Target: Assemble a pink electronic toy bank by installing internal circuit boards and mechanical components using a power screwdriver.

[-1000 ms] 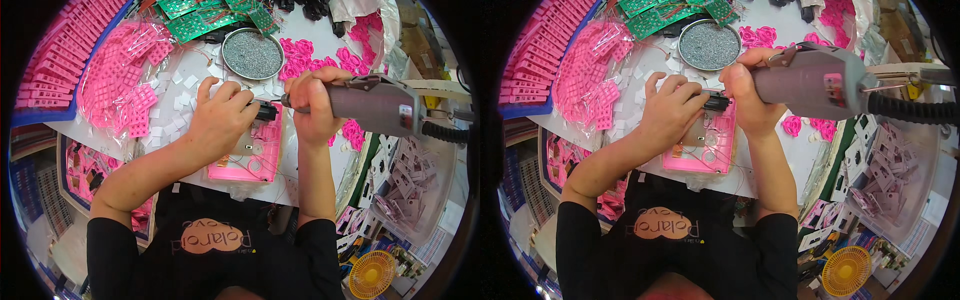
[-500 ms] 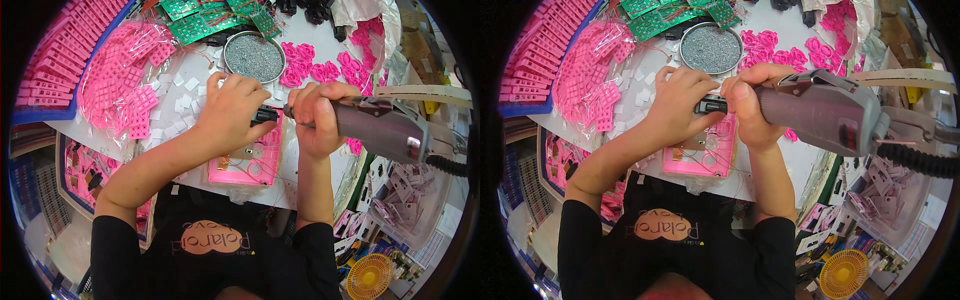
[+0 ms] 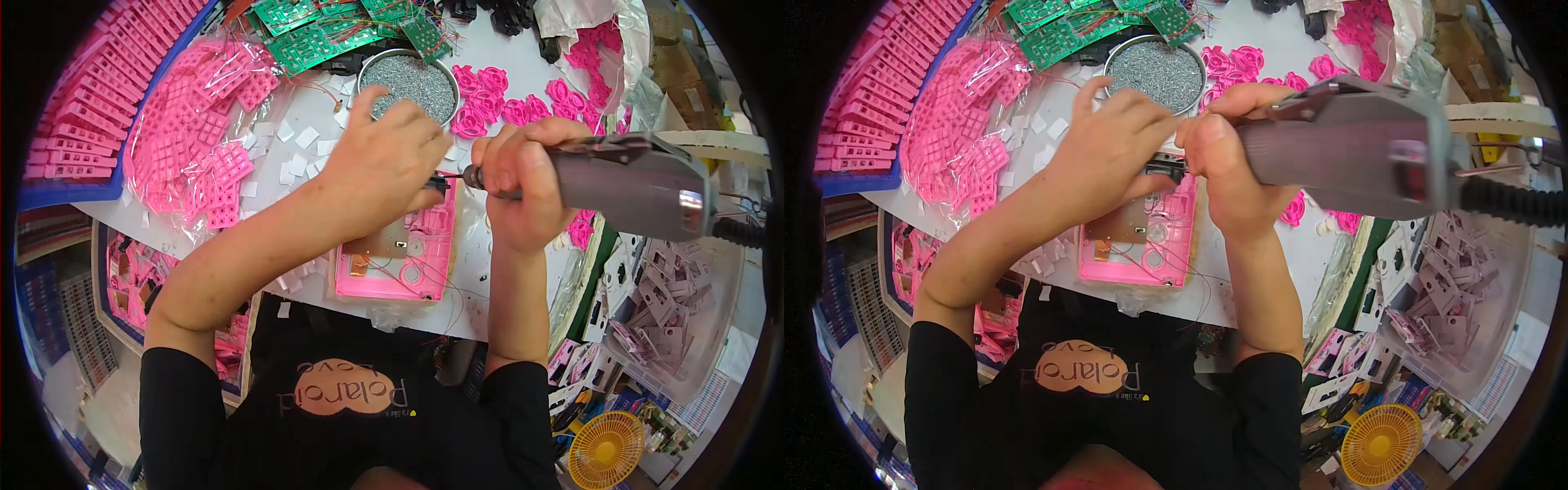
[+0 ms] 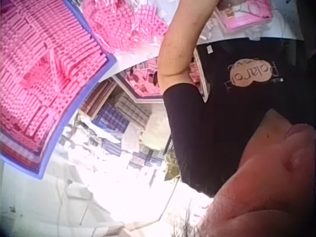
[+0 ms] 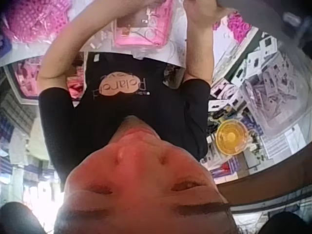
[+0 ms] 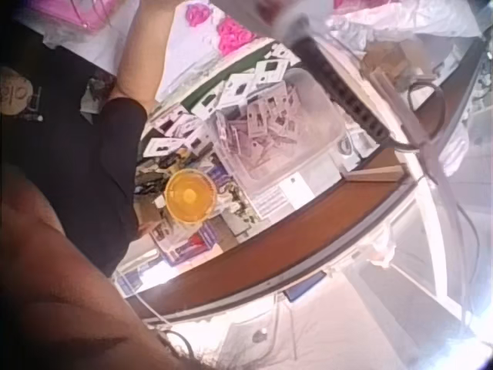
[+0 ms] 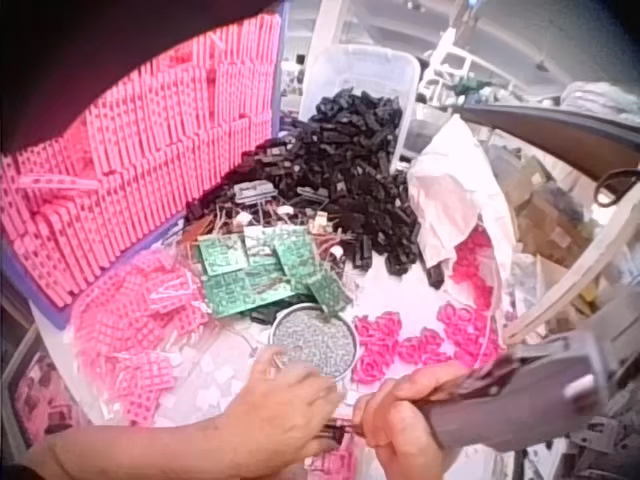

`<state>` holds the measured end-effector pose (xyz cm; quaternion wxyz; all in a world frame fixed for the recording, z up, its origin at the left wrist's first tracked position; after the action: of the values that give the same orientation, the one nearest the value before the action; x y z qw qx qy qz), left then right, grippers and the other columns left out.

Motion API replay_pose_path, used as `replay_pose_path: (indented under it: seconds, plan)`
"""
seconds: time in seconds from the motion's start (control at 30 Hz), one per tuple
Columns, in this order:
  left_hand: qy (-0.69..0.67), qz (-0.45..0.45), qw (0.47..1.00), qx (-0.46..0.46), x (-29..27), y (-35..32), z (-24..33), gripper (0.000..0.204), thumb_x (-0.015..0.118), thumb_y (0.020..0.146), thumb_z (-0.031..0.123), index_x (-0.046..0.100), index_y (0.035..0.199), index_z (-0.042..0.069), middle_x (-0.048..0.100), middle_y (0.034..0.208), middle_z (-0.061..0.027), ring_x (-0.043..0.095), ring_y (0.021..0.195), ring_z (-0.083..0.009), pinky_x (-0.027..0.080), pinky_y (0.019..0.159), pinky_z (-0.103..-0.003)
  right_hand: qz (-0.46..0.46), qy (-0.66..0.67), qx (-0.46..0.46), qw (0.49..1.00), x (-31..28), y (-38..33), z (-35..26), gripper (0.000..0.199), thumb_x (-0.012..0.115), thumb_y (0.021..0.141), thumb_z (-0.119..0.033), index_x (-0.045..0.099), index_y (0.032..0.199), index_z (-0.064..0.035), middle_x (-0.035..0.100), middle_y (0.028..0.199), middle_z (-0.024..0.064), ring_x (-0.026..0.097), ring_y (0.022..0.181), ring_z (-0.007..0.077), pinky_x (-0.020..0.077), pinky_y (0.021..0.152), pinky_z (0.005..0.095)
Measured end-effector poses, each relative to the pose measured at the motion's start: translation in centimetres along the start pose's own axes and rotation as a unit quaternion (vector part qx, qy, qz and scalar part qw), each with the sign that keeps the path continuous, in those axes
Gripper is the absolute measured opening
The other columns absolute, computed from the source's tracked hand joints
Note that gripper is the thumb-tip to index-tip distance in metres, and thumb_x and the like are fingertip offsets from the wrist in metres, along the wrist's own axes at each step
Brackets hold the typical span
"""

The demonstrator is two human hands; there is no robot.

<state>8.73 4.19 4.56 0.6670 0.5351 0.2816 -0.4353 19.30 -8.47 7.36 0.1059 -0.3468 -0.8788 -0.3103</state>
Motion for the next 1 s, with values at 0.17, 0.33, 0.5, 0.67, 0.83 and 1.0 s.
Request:
replay_pose_path:
  seconds: [0.17,0.33,0.5,0.67,0.83,1.0]
  plan:
    - [0.002,-0.032,0.999,-0.043,1.0,-3.3,0.8,0.028,0.081,0.072,0.024,0.069,0.096,0.015,0.065,0.105,0.0037,0.057,0.110,-0.0178,0.029,0.109,-0.057,0.009,-0.053,0.013,0.998,-0.7,-0.4,1.7,0.017,0.065,0.088,-0.001,0.055,0.102,0.0008,0.064,0.073,0.0105,0.058,0.057,0.0118,0.0484,0.052,0.0258]
    - [-0.016,-0.043,0.997,-0.065,1.5,-3.8,0.6,0.032,0.080,0.073,0.022,0.068,0.102,0.017,0.065,0.110,0.0065,0.056,0.114,-0.0178,0.025,0.110,-0.060,0.011,-0.037,0.018,0.999,-0.3,-0.2,1.8,0.015,0.065,0.088,-0.001,0.056,0.100,0.0001,0.064,0.072,0.0090,0.057,0.057,0.0109,0.0481,0.053,0.0255]
    - [-0.029,-0.047,0.997,-0.060,1.8,-4.0,0.5,0.033,0.080,0.073,0.020,0.068,0.104,0.016,0.064,0.111,0.0045,0.057,0.114,-0.0181,0.026,0.109,-0.060,-0.044,-0.176,-0.004,0.983,-0.4,-0.7,2.6,0.016,0.060,0.092,-0.004,0.047,0.101,-0.0043,0.049,0.065,0.0046,0.045,0.053,0.0130,0.0444,0.054,0.0359]
    - [-0.069,-0.033,0.996,-0.052,1.6,-3.7,0.3,0.032,0.080,0.072,0.019,0.069,0.101,0.013,0.063,0.101,0.0003,0.059,0.110,-0.0202,0.031,0.109,-0.053,-0.078,-0.218,-0.021,0.973,-0.9,-1.0,3.4,0.018,0.063,0.090,-0.002,0.047,0.097,-0.0051,0.053,0.068,0.0055,0.048,0.054,0.0127,0.0477,0.055,0.0357]
    - [-0.122,-0.070,0.989,-0.046,2.3,-3.0,-0.4,0.031,0.079,0.074,0.017,0.067,0.101,0.010,0.065,0.099,-0.0062,0.062,0.103,-0.0276,0.037,0.106,-0.051,-0.106,-0.200,0.028,0.974,-1.5,-0.1,3.3,0.023,0.068,0.086,0.000,0.053,0.104,-0.0038,0.059,0.076,0.0070,0.057,0.060,0.0156,0.0502,0.058,0.0337]
    - [-0.171,-0.062,0.981,-0.074,-2.7,-3.4,0.0,0.030,0.073,0.078,0.005,0.063,0.107,0.005,0.065,0.122,-0.0169,0.063,0.108,-0.0398,0.046,0.100,-0.049,-0.092,-0.131,0.082,0.984,-3.0,2.5,-1.8,0.041,0.073,0.084,-0.007,0.063,0.123,-0.0029,0.068,0.109,0.0082,0.063,0.098,0.0181,0.0526,0.081,0.0317]
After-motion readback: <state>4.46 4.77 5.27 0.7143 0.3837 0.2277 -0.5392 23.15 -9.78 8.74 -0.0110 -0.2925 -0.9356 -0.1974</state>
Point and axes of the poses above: each hand's wrist, its own y-axis towards the middle knuckle, its own x-axis out of the palm, z = x × y, the point moved 1 cm from there along y, towards the middle knuckle
